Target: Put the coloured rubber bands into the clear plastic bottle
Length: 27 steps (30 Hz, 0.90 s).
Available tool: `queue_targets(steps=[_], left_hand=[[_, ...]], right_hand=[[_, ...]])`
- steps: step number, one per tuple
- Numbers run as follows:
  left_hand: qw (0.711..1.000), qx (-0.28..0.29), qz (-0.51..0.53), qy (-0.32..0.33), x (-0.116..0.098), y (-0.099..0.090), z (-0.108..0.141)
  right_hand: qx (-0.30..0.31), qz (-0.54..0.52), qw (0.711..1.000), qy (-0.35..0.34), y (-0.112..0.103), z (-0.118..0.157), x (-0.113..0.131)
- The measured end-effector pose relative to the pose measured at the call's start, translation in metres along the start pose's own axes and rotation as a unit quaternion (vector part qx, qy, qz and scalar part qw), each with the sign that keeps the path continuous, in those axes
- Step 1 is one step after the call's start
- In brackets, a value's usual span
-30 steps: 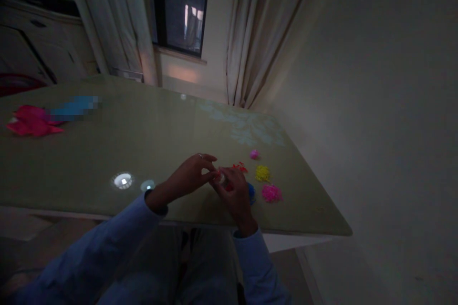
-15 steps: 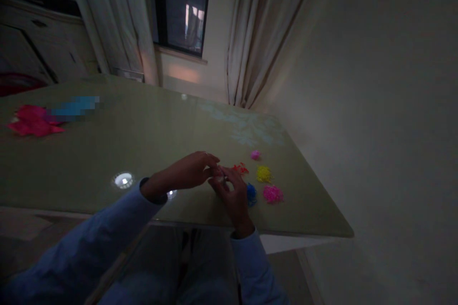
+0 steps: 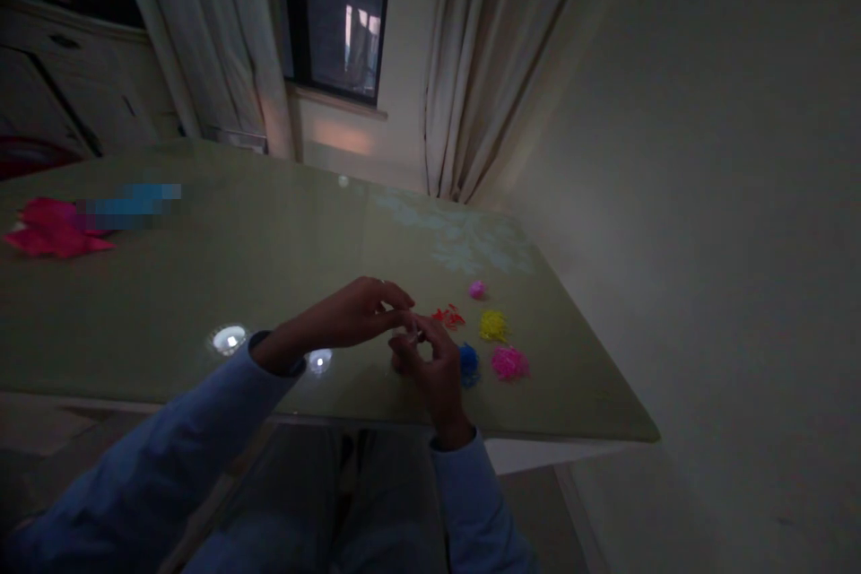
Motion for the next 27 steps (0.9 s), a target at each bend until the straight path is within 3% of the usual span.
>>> queue_targets(steps=[3, 5, 10, 17, 22, 27], left_hand=[[0.998, 0.043, -0.042, 0.024, -0.006, 0.003, 0.005], [1.0, 0.018, -0.021, 0.013, -0.002, 0.0, 0.01], [0.995, -0.066, 0.065, -0.042, 0.034, -0.002, 0.035], [0.995, -0.077, 0.053, -0.043, 0.075, 0.015, 0.066], [0.993, -0.11, 0.033, -0.017, 0.078, 0.022, 0.067], [0.988, -0.145, 0.05, -0.01, 0.082, 0.013, 0.07]], right_hand=[[-0.009, -0.033, 0.999, 0.021, -0.001, 0.001, -0.003], [-0.02, -0.061, 0.998, 0.027, -0.001, 0.001, -0.004], [-0.042, -0.135, 0.988, 0.053, 0.001, 0.001, -0.005], [-0.06, -0.212, 0.971, 0.091, 0.008, -0.002, 0.003], [-0.041, -0.226, 0.969, 0.094, 0.023, 0.001, 0.009], [-0.013, -0.211, 0.972, 0.102, 0.028, 0.008, 0.005]])
Point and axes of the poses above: each hand's wrist, its own z-axis away from the middle knuckle, its own y-axis out of the palm, x = y × z, the point moved 5 cm from there along -z, towards the middle knuckle, and after that the axes turned 10 degrees about -y, right-handed, at the moved point
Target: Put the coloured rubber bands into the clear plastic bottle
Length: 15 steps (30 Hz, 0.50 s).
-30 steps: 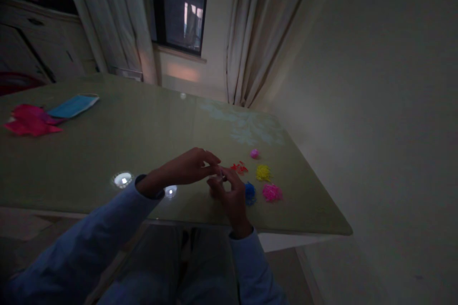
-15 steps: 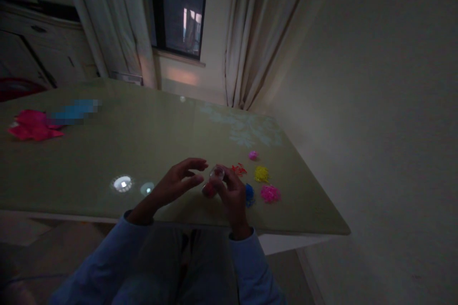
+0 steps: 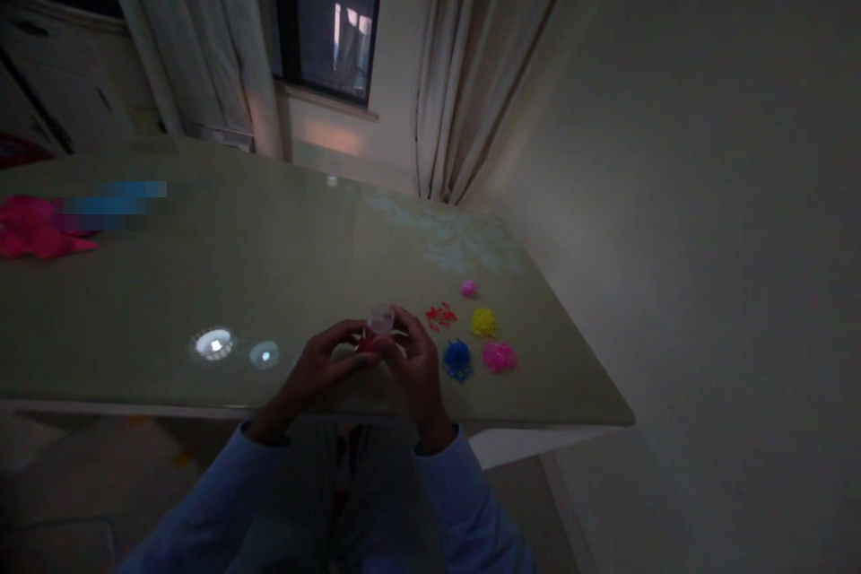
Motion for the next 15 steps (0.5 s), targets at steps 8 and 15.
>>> queue_targets(steps=[8, 15], left_hand=[[0.995, -0.081, -0.054, 0.02, 0.016, -0.01, 0.003], [0.98, -0.156, -0.097, 0.074, 0.013, -0.016, 0.013]], right_hand=[[0.066, 0.284, 0.954, -0.074, -0.054, -0.022, 0.018], [0.191, 0.544, 0.817, 0.0, -0.094, -0.06, -0.003]])
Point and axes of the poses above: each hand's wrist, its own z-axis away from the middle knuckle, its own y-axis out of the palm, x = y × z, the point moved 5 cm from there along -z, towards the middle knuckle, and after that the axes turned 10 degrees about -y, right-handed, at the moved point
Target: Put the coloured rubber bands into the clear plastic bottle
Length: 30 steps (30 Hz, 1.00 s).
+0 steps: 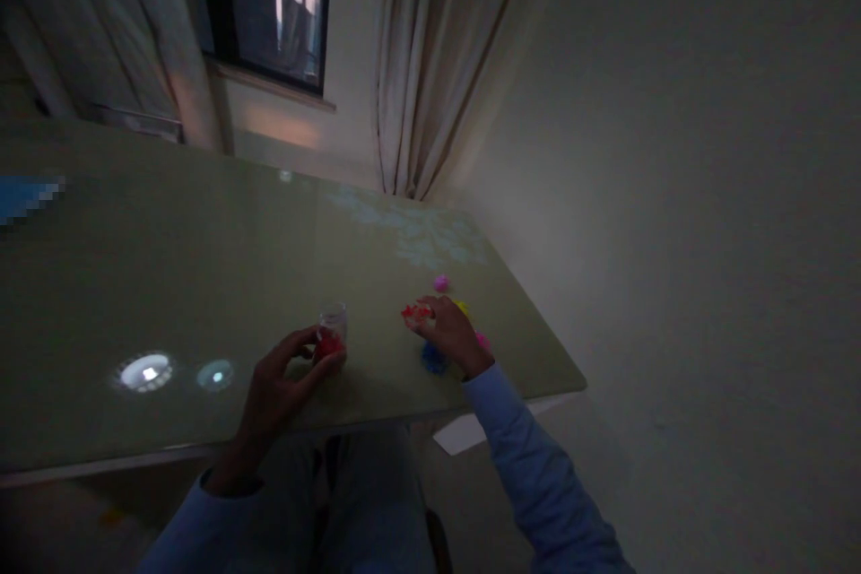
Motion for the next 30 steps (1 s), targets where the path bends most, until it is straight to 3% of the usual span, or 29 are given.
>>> queue_targets(steps=[4, 10, 17, 30], left_hand=[[1.0, -0.008, -0.02, -0.005, 0.003, -0.001, 0.001], [0.995, -0.022, -0.057, 0.08, -0.01, -0.001, 0.005], [0.994, -0.024, -0.08, 0.071, -0.008, -0.002, 0.007], [0.991, -0.024, -0.105, 0.079, -0.01, -0.002, 0.006]], right_hand=[[0.114, 0.092, 0.987, 0.068, 0.014, -0.012, -0.016], [0.165, 0.116, 0.971, 0.126, 0.023, -0.021, -0.025], [0.175, 0.118, 0.97, 0.12, 0.02, -0.029, -0.032], [0.145, 0.089, 0.983, 0.065, 0.02, -0.031, -0.023]])
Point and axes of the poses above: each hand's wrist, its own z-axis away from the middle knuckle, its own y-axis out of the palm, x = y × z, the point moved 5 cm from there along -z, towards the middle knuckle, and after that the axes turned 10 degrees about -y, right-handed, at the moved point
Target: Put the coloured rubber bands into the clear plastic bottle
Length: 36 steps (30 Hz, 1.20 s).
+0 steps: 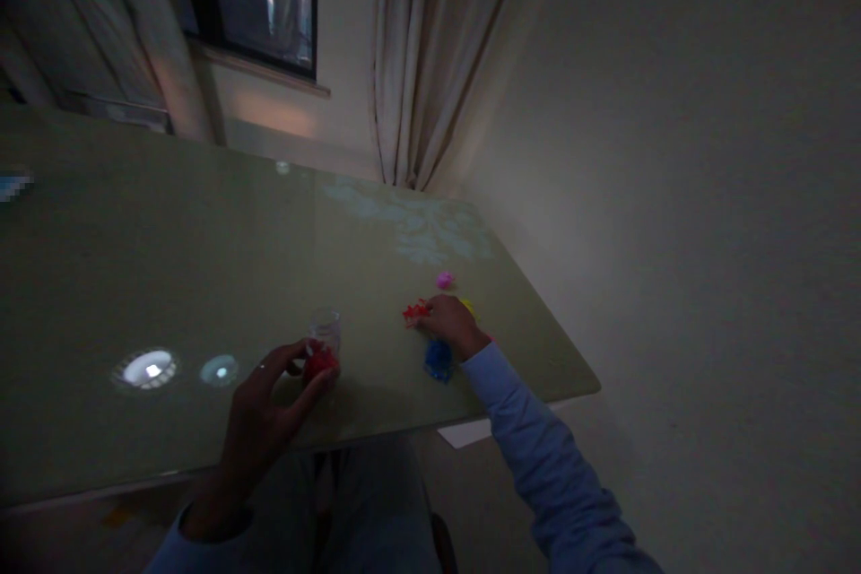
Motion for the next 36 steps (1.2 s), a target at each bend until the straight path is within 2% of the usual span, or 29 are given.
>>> queue_targets(steps=[9, 20, 31, 36], left_hand=[[1.0, 0.002, -0.012, -0.019, 0.0055, 0.001, 0.0026], [0.999, 0.002, -0.015, -0.039, 0.0043, -0.001, 0.0014], [0.998, -0.003, -0.013, -0.064, 0.0042, -0.002, 0.0005], [0.999, -0.013, -0.012, -0.052, 0.007, -0.0005, 0.0011]], right_hand=[[-0.006, -0.023, 1.0, -0.005, 0.0036, 0.0011, 0.0023], [-0.016, 0.003, 0.999, -0.034, 0.0013, -0.0019, 0.0098], [-0.025, 0.037, 0.999, -0.014, 0.0022, -0.0055, 0.0053], [-0.029, 0.05, 0.998, -0.015, 0.0051, -0.0053, 0.0045]])
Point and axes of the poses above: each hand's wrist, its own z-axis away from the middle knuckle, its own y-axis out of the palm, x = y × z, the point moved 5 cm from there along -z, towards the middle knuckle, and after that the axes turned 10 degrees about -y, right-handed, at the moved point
